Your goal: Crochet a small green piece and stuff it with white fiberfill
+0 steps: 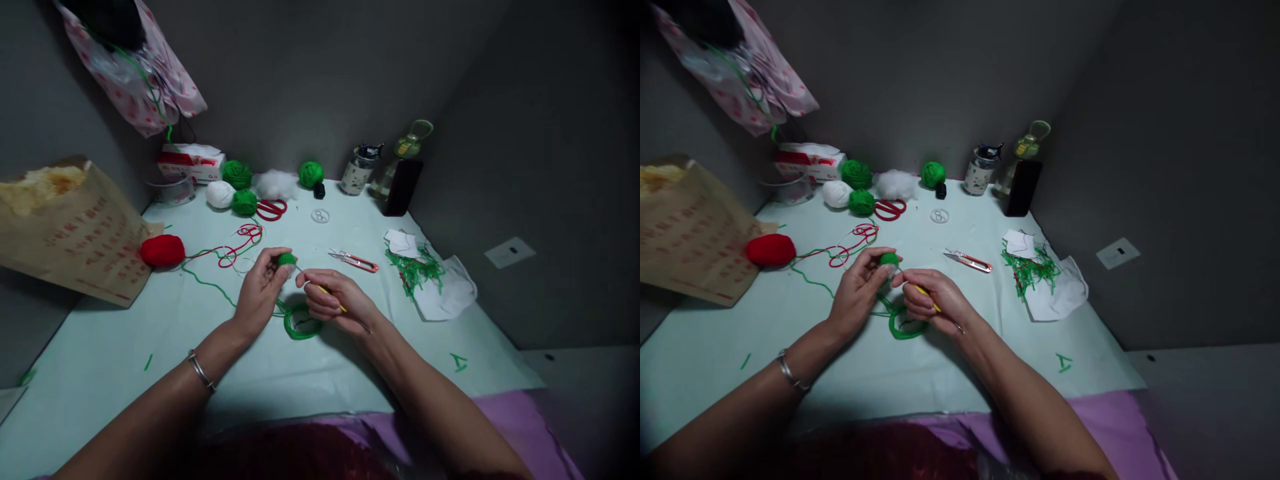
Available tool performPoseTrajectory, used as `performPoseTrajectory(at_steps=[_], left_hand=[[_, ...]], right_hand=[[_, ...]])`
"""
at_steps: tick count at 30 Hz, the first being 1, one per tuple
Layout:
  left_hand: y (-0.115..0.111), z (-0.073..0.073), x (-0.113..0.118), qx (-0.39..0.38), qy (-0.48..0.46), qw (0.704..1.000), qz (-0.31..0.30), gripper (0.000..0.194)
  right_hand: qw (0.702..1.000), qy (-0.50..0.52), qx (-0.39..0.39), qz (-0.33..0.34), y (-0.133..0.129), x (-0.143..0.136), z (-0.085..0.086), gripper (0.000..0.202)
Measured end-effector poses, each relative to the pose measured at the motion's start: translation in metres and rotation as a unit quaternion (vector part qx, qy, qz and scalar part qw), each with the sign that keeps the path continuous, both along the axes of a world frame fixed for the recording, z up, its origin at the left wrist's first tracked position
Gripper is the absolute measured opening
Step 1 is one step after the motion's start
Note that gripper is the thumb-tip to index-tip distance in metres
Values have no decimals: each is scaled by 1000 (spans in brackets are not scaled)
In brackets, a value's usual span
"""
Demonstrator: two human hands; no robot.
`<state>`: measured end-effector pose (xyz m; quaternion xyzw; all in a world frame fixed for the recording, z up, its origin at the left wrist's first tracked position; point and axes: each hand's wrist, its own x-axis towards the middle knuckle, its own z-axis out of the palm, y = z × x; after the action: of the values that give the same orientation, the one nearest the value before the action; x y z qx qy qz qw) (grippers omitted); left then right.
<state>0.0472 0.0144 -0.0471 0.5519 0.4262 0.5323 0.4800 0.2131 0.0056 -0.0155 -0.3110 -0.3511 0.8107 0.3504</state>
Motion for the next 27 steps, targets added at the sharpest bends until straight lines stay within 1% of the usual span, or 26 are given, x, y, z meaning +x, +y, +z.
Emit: performPoseTrajectory(at_steps=[2,3,4,5,7,8,9,10,11,12,13,14,15,16,17,18,19,20,21,22,23,24,25,26,27], left_hand=[[1,0,1,-5,4,1000,0,20],[2,1,2,-10,6,1000,-2,18],[2,2,2,-16,8,1000,-6,16],[2,3,3,-22,9,1000,-11,13],[1,7,3,-33,8,999,-18,9],[0,8,3,-37,6,999,-20,8],[-1,9,3,-40,2,999,-22,8],[-1,9,3,-42,-2,999,-24,9],[-1,9,2,-42,-8,999,-24,11],[0,9,1,-41,-15,999,-21,14],[1,8,0,-38,-22,999,-14,17],[4,7,-3,-34,-31,999,0,19],[7,6,-5,-31,-41,998,19,20],[11,4,-8,-30,-51,997,40,20],[15,3,-11,-32,-61,996,60,20],[18,2,-14,-37,-71,994,73,20],[21,2,-17,-44,-81,993,78,19],[22,2,-19,-54,-89,992,75,17],[23,2,-19,-65,-98,991,67,16],[22,3,-19,-77,-105,990,56,15],[21,4,-18,-89,-112,989,43,14],[19,6,-17,-100,-117,988,30,14],[16,7,-15,-109,-123,986,18,15],[14,8,-13,-116,-127,985,8,17],[11,9,-11,-118,-131,984,0,21]], right_hand=[[998,-46,36,-26,-3,-3,0,18],[993,-86,70,-46,-6,-6,0,20],[982,-136,115,-69,-10,-8,0,22],[962,-192,169,-90,-14,-11,0,23],[904,-303,279,-114,-21,-16,-1,24],[875,-345,320,-117,-24,-17,-2,23],[853,-370,348,-115,-25,-18,-3,22],[846,-378,359,-111,-25,-18,-4,22],[856,-367,350,-103,-24,-18,-4,22],[880,-335,324,-94,-23,-17,-4,23],[911,-287,284,-77,-21,-16,-4,25],[943,-231,235,-40,-20,-16,-2,27],[967,-173,185,22,-19,-15,0,29],[977,-124,143,101,-19,-14,2,30],[972,-92,118,182,-20,-13,5,32],[959,-85,114,245,-21,-12,7,34],[948,-106,133,268,-21,-11,9,36],[943,-156,175,238,-21,-8,10,38],[930,-230,232,170,-19,-5,10,38],[897,-320,295,76,-15,0,8,37],[839,-410,358,-5,-11,5,5,33],[772,-493,397,-59,-6,10,1,30],[716,-557,413,-79,-1,15,-3,27],[669,-602,425,-98,4,18,-7,25],[637,-624,437,-117,7,21,-10,23]])
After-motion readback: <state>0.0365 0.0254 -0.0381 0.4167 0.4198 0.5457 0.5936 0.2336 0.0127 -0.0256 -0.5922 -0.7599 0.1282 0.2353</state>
